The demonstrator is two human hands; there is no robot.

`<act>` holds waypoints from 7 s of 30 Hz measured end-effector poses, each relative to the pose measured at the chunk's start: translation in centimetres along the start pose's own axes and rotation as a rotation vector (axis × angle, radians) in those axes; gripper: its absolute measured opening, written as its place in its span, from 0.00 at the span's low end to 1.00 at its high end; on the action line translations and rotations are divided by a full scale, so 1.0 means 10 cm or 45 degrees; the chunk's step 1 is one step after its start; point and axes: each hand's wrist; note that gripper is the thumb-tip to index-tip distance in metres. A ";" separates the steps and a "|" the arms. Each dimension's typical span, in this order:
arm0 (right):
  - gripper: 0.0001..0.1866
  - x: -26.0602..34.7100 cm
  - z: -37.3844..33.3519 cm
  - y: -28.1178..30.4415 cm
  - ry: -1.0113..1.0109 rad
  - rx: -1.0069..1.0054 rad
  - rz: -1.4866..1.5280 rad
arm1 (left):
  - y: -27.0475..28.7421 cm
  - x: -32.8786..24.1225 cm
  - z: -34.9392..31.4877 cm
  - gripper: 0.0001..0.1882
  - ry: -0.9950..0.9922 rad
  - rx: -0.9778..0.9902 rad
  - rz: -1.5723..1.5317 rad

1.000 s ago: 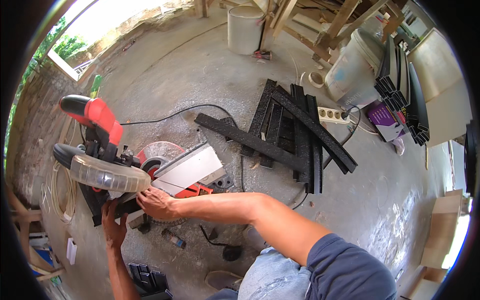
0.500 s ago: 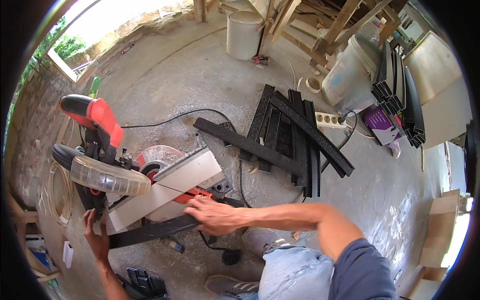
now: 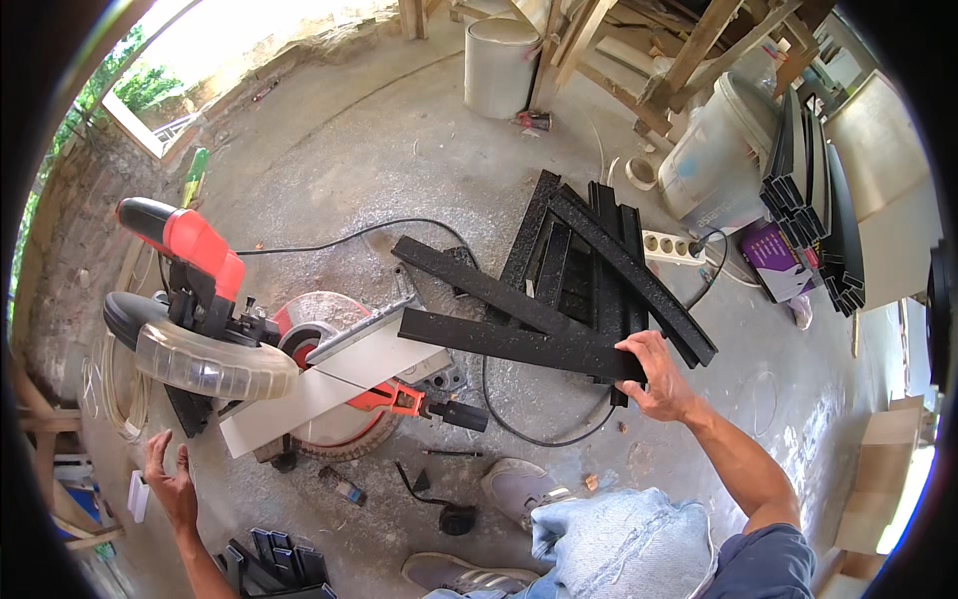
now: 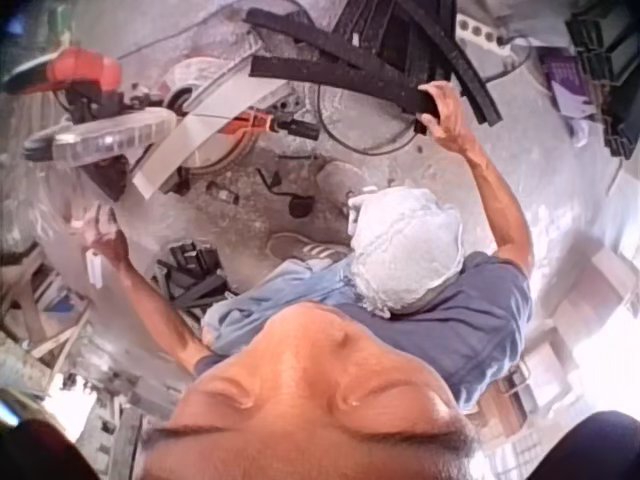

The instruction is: The person cuts a black metal tube using a power miter saw, then checks the cut edge and prepares another tube for cutting.

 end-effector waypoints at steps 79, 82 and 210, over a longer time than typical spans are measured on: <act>0.27 -0.42 0.47 0.34 -0.111 -0.555 -0.544 | 0.83 -1.89 -0.46 0.26 -0.088 0.450 -0.253; 0.29 -0.09 0.30 0.36 -0.031 -0.606 -0.444 | 0.94 -2.01 -0.41 0.23 -0.114 0.518 -0.263; 0.33 2.16 1.69 -2.52 0.658 0.010 0.347 | -1.54 -0.33 -0.76 0.11 1.626 -0.810 -1.394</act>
Point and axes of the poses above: each hand's wrist, its own z-axis towards the middle knuckle, its own y-axis out of the back of the hand, x = y × z, and after that the axes turned 9 degrees about -x, right-handed
